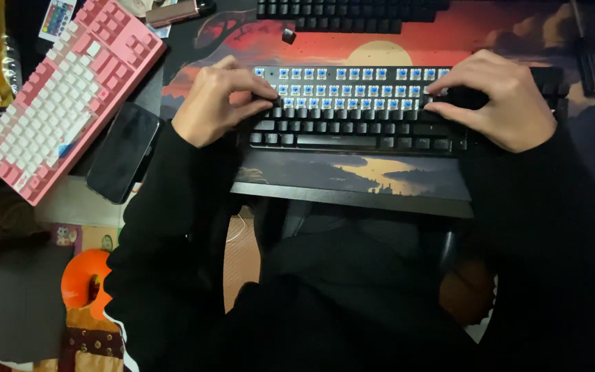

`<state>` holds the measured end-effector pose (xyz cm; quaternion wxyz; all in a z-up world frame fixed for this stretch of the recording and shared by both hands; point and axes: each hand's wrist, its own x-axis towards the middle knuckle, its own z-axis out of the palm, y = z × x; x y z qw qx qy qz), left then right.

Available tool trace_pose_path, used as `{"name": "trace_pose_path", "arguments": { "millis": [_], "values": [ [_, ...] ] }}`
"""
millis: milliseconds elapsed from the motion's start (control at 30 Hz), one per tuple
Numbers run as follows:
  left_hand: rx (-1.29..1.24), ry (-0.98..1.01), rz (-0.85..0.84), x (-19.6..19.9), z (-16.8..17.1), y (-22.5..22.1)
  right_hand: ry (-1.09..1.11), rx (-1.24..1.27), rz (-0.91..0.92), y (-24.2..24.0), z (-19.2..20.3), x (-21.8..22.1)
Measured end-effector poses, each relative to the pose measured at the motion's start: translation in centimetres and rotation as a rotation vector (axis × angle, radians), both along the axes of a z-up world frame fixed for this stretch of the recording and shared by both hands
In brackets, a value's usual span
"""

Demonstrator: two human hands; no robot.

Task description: Assembling a mechanical keyboard by installing keycaps onto the switches while following a layout on a monitor.

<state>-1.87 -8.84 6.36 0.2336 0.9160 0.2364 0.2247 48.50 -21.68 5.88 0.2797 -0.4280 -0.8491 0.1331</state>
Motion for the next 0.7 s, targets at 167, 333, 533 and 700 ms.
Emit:
{"name": "trace_pose_path", "arguments": {
  "millis": [167,333,533,700],
  "values": [
    [0.113,0.032,-0.012,-0.1,-1.0,-0.2,-0.001,0.036,0.029,-0.1,-0.2,-0.5],
    [0.374,0.144,-0.011,0.1,-1.5,-0.8,-0.091,0.107,0.047,0.0,-0.9,0.2],
    [0.399,0.155,-0.019,0.1,-0.2,-2.7,-0.226,0.236,0.072,-0.7,-0.6,0.0],
    [0.546,0.220,0.009,0.1,-0.5,-3.7,-0.364,0.251,0.002,-1.2,-0.7,-0.8]
  ]
}}
